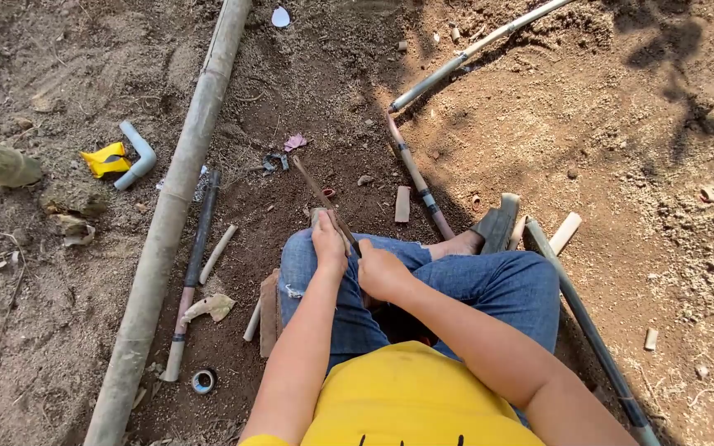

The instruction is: Sanding the end of a PVC pipe using sandpaper to prepare it for connection.

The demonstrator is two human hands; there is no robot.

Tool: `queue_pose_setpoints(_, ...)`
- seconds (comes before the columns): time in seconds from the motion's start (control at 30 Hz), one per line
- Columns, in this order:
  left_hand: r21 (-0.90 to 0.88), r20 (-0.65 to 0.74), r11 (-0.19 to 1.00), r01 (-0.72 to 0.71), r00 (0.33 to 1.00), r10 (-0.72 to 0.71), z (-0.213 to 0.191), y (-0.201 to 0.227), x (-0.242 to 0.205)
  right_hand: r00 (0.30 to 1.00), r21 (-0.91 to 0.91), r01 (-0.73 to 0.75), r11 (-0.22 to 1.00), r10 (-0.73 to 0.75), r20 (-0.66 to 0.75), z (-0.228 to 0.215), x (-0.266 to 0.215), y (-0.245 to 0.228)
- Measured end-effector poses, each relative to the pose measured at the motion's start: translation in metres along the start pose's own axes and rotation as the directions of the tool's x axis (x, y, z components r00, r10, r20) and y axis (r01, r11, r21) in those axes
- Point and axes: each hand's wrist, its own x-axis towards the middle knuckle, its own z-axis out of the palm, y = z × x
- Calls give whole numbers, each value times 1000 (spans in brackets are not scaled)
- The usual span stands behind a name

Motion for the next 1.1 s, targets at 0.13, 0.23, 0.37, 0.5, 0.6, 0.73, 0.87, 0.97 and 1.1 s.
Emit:
queue_pose_setpoints(0.13,-75,-99,997,9,995,-16,18,30,-11,999,-13,-32,999,33,25,-3,-57,-5)
queue_pose_setpoints(0.23,-51,-69,998,-32,997,28,21,31,-19,998,-46,-41,998,44,47,-9,-72,0)
queue_pose_setpoints(0.37,-47,-17,999,-11,1000,10,11,24,-18,1000,-87,14,996,-16,-24,1,-41,5)
queue_pose_setpoints(0.5,-61,-24,998,-27,999,25,14,32,-26,997,-33,47,998,-49,-57,-2,-22,-1)
queue_pose_setpoints(0.6,-83,-59,997,0,998,-5,16,48,-30,998,-23,49,999,-50,-38,-3,-43,-7)
queue_pose_setpoints(0.73,-140,-102,990,17,994,-31,19,36,-15,997,-119,61,991,-67,-47,-5,-83,5)
queue_pose_setpoints(0.87,-94,-66,996,3,998,-9,16,38,-19,990,-407,122,905,-141,-17,0,-80,8)
queue_pose_setpoints(0.97,-70,-61,997,-30,998,26,22,44,-39,993,-280,108,954,-117,-17,-2,-47,4)
queue_pose_setpoints(1.1,-97,-69,993,-65,996,58,25,57,-44,998,-36,61,998,-61,-12,-1,-18,-1)
